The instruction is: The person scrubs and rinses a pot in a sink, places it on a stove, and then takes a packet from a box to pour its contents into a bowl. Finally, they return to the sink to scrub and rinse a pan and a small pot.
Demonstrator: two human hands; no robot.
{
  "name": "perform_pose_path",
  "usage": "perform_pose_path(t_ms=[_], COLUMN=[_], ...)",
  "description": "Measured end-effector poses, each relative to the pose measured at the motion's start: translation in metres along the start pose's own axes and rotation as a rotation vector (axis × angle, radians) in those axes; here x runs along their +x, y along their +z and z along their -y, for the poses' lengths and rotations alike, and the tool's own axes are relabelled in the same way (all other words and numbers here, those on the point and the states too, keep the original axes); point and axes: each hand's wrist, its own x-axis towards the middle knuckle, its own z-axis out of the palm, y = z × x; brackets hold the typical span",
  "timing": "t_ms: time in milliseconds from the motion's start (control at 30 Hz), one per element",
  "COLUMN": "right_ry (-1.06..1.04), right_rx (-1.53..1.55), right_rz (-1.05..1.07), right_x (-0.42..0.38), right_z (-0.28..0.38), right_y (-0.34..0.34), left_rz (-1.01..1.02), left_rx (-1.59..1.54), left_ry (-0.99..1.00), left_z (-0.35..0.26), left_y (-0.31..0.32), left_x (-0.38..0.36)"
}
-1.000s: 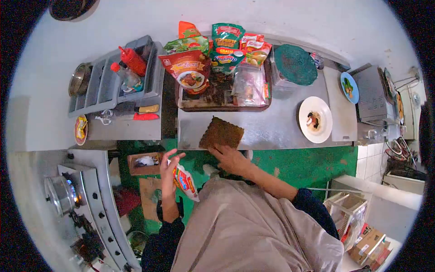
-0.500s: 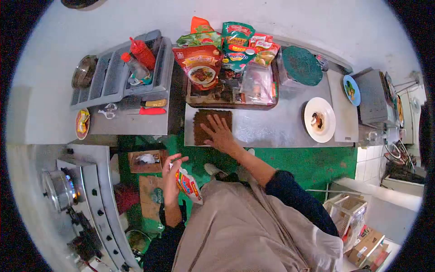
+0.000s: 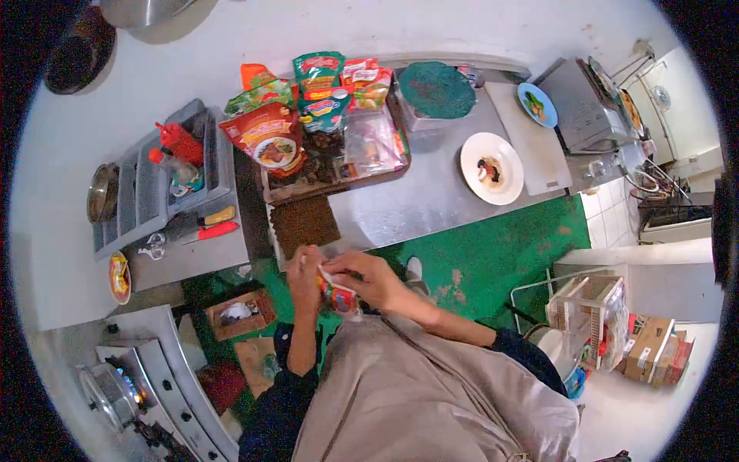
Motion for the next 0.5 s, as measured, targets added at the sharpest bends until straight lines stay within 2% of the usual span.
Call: perform_pose_path(t_ms=[67,100,200,233,333,400,500], right_ry=[0.132,0.255,0.440,0.465,0.425,0.372,0.307], right_rx=[0.062,0.234,0.541,0.536,0.484,0.509,0.457], right_rz=[-0.033,-0.060,0.061,0.054,0.127,0.064,-0.005], right_x=[-0.020,-0.028,-0.047,-0.054,-0.072,-0.081,-0.093], right_z=[0.006,0.010,0.002,-0.002,-0.006,-0.007,-0.016], right_y=[-0.027,-0.038,-0.086,-0.098,-0.140,-0.165,-0.200], left_rz=[0.064,0.102,0.165,0.210,0.245,0.260,0.175], left_rx=[-0.061,-0.064,-0.079,-0.078,-0.137,-0.189,-0.148], left_ry=[-0.036,-0.034,-0.055,-0.060,-0.066,-0.021,0.008], left_z=[-0.017,-0.022,-0.036,-0.035,-0.026,-0.024,-0.030], left_y=[0.032,0.046,0.091,0.106,0.158,0.187,0.226], left_x=[-0.008,-0.010,-0.021,-0.022,-0.030,-0.031,-0.034])
